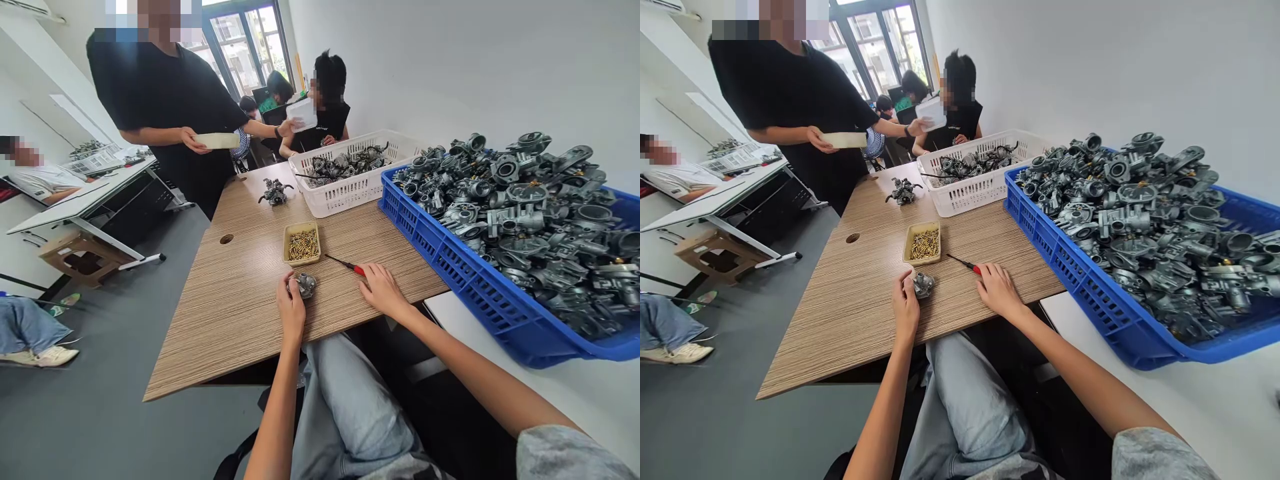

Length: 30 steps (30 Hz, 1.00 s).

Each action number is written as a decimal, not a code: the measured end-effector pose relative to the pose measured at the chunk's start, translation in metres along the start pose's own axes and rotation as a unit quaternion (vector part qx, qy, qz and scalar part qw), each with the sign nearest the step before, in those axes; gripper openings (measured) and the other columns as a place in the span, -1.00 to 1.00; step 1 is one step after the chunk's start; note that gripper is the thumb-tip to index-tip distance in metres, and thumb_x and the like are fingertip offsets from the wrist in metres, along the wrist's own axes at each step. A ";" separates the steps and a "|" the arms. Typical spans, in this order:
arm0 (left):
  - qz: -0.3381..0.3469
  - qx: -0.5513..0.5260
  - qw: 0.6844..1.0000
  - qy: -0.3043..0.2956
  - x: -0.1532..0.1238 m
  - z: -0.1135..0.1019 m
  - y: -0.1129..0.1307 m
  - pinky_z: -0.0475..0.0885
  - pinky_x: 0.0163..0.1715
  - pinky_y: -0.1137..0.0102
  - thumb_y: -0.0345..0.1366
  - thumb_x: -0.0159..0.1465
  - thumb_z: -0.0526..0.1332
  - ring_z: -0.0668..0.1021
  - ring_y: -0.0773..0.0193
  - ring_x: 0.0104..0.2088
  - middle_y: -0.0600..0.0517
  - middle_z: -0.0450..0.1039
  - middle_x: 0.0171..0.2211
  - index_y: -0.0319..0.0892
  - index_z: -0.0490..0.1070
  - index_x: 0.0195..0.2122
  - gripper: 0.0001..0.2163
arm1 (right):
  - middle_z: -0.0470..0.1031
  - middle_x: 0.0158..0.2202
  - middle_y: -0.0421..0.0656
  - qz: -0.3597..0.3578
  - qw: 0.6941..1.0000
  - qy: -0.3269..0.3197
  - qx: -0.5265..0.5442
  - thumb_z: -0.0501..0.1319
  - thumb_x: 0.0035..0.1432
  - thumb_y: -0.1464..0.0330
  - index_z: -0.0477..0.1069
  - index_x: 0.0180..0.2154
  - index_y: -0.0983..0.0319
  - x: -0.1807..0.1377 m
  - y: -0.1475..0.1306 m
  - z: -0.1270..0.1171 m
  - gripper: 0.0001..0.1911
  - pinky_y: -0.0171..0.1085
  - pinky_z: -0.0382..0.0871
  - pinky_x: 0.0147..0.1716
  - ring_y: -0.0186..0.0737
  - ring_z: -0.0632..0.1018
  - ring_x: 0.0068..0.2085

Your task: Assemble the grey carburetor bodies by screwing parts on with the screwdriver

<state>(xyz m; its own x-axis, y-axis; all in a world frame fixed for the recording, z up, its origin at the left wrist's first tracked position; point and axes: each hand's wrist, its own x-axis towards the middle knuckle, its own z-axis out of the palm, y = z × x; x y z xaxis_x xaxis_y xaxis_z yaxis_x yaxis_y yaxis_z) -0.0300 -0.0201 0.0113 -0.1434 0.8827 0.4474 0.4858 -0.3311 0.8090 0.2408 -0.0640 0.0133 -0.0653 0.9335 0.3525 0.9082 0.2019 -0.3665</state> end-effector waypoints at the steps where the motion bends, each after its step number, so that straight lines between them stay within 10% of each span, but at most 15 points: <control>1: 0.017 0.008 1.000 -0.010 0.000 0.000 0.001 0.42 0.28 0.12 -0.04 0.61 -0.04 0.57 0.06 0.20 -0.14 0.57 0.15 -0.08 0.48 0.17 -0.61 | 0.54 0.18 0.08 0.000 1.000 0.001 0.000 0.15 0.46 0.34 0.37 0.24 0.24 0.000 0.000 0.000 -0.62 -0.05 0.35 0.19 0.09 0.48 0.19; 11: 0.057 0.037 0.986 -0.152 -0.005 0.008 0.002 0.42 0.28 0.03 -0.03 0.45 0.29 0.58 -0.04 0.26 -0.18 0.56 0.23 -0.04 0.28 0.42 -0.43 | 0.53 0.20 0.07 -0.004 1.000 0.007 0.004 0.14 0.46 0.34 0.37 0.27 0.20 0.000 0.000 0.001 -0.60 -0.03 0.36 0.22 0.08 0.48 0.22; 30: 0.001 0.044 0.999 0.013 -0.004 0.004 -0.007 0.46 0.26 0.06 -0.03 0.55 0.13 0.60 -0.01 0.18 -0.17 0.59 0.14 -0.10 0.49 0.19 -0.65 | 0.54 0.18 0.06 -0.006 1.000 0.003 0.002 0.15 0.45 0.35 0.37 0.25 0.23 0.000 0.000 0.001 -0.61 -0.05 0.35 0.22 0.06 0.48 0.20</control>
<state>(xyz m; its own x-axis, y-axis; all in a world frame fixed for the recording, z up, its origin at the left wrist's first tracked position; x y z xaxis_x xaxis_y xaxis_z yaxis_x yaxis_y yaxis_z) -0.0292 -0.0199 0.0026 -0.1649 0.8725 0.4599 0.5595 -0.3013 0.7721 0.2402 -0.0635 0.0122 -0.0737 0.9289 0.3629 0.9059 0.2146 -0.3652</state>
